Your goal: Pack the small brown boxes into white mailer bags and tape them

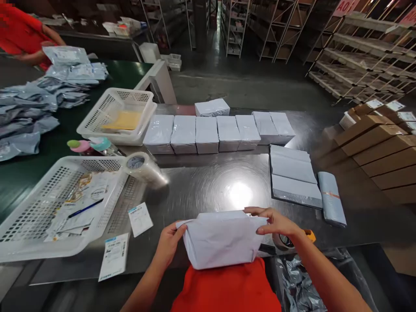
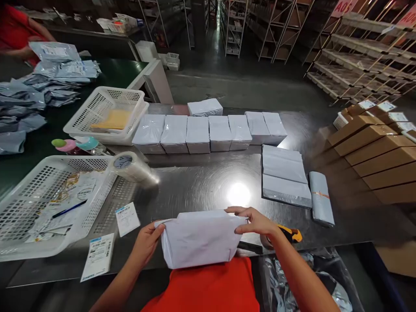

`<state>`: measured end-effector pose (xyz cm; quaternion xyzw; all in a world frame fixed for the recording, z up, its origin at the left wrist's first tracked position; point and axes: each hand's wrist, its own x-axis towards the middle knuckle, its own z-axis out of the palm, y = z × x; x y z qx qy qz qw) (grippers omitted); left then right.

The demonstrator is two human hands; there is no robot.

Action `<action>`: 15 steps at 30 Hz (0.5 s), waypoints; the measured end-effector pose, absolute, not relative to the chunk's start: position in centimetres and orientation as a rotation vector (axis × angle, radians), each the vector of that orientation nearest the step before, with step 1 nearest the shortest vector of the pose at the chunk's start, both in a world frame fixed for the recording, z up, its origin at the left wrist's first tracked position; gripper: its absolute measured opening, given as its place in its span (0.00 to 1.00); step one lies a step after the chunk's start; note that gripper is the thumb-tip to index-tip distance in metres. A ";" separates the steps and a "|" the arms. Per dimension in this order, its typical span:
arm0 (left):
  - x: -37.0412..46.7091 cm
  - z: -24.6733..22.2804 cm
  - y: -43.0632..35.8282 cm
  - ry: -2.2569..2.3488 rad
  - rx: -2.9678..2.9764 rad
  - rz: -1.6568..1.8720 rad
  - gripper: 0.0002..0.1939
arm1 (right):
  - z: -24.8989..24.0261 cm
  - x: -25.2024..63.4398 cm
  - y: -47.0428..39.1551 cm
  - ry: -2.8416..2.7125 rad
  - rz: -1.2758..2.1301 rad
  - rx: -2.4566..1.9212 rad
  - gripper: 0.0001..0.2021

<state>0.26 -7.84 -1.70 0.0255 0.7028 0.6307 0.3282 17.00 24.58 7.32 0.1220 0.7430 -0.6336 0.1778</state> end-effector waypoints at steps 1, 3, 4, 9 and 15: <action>0.3 -1.7 -7.8 1.866 0.051 1.644 0.32 | 6.6 17.5 24.5 2.042 -1.922 0.437 0.17; 0.5 -1.8 -7.8 1.921 0.026 1.631 0.33 | 4.7 18.3 23.8 1.917 -2.166 0.639 0.20; 0.7 -2.0 -7.8 1.934 0.020 1.627 0.33 | 3.7 18.6 23.3 1.868 -2.260 0.740 0.22; 0.8 -3.3 -7.9 1.869 -0.034 1.722 0.30 | -0.7 19.5 20.4 1.708 -2.484 1.328 0.27; 0.3 -2.9 -8.2 1.567 0.076 1.884 0.21 | -0.9 20.3 21.5 2.023 -2.217 1.416 0.23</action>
